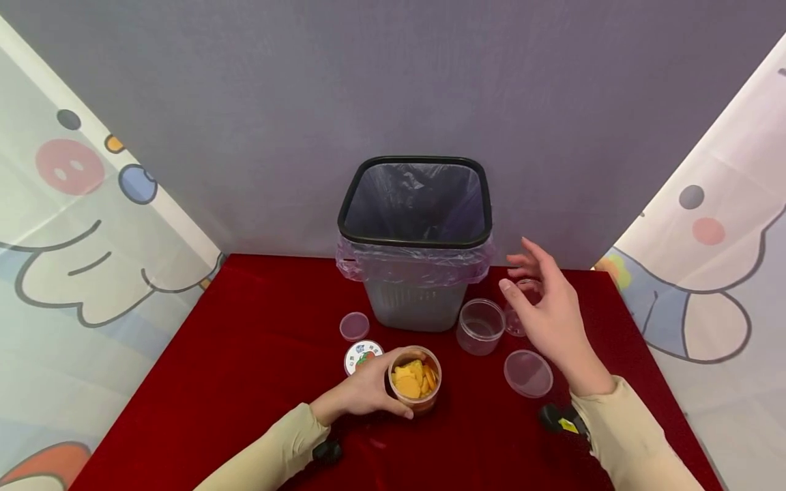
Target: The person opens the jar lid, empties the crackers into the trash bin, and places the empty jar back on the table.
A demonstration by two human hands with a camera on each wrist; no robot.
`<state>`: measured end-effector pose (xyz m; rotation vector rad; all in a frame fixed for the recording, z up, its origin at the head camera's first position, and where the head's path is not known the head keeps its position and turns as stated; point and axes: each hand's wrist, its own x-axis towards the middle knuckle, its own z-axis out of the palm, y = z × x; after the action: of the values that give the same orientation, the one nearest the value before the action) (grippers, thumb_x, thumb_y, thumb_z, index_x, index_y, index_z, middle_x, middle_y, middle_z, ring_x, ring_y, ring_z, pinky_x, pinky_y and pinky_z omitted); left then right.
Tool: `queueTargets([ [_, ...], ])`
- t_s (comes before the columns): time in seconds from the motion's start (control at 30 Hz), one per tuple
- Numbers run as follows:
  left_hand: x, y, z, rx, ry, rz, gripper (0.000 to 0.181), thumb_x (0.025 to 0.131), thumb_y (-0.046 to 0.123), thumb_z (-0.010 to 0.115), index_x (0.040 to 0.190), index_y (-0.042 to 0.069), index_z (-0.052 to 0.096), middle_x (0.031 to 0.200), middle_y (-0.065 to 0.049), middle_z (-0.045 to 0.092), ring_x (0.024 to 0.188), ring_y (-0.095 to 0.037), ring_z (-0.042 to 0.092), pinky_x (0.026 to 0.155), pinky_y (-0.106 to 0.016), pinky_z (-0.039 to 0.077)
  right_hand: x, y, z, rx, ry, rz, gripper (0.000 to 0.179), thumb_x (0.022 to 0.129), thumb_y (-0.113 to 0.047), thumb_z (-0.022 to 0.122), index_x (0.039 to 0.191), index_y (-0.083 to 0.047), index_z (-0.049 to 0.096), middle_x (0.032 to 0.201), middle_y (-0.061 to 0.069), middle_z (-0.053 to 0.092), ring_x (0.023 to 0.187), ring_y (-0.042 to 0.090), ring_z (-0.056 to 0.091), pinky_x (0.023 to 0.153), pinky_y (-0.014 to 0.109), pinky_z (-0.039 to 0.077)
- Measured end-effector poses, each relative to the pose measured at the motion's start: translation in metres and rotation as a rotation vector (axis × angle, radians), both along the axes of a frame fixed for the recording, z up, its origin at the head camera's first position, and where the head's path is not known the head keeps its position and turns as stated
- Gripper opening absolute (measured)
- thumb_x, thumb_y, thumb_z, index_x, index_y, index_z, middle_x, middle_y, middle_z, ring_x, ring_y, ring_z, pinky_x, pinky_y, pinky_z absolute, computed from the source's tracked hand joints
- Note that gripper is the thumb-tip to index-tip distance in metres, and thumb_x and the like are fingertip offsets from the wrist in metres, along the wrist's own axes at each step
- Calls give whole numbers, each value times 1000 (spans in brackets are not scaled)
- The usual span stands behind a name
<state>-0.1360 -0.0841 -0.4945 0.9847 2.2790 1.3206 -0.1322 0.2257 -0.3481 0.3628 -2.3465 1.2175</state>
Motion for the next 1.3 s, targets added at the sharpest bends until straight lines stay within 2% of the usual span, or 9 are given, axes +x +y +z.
queueTargets([
  [0.23,0,0,-2,-15,9,4,90,71,34,92,147,26,45,141,13,51,126,-6,50,105,-29,42,-8,-12,29,108,-21,46,66,97,-11,65,155,-16,35,119,12,62,96,-4,54,76,7,42],
  [0.4,0,0,-3,-7,-4,2,90,71,34,92,147,27,44,141,13,51,125,-7,50,105,-30,42,-15,-20,48,218,-101,55,66,101,-24,61,157,-13,29,114,12,61,96,18,61,74,9,42],
  [0.5,1,0,-1,-7,-10,1,90,71,33,92,147,26,44,141,13,51,125,-7,51,105,-30,42,-19,-22,56,265,-155,46,67,102,-31,58,157,-10,27,111,12,60,92,28,62,73,17,46],
  [0.7,1,0,0,-4,-14,0,89,72,32,92,147,25,45,141,13,51,125,-7,50,105,-30,42,-27,-23,64,333,-228,58,71,103,-38,54,157,-4,23,106,13,61,79,25,58,64,34,50],
  [0.9,1,0,-1,-6,-5,-2,90,72,34,92,148,24,44,141,13,51,125,-6,50,105,-30,42,-30,-24,69,371,-265,64,73,103,-40,52,157,-2,21,99,12,62,72,24,57,65,37,51],
  [1.3,3,0,-1,-6,-6,3,89,72,34,91,147,26,44,141,13,50,126,-8,50,105,-31,42,-39,-27,91,462,-438,75,91,100,-57,49,159,-2,8,88,8,65,68,16,64,70,38,54],
])
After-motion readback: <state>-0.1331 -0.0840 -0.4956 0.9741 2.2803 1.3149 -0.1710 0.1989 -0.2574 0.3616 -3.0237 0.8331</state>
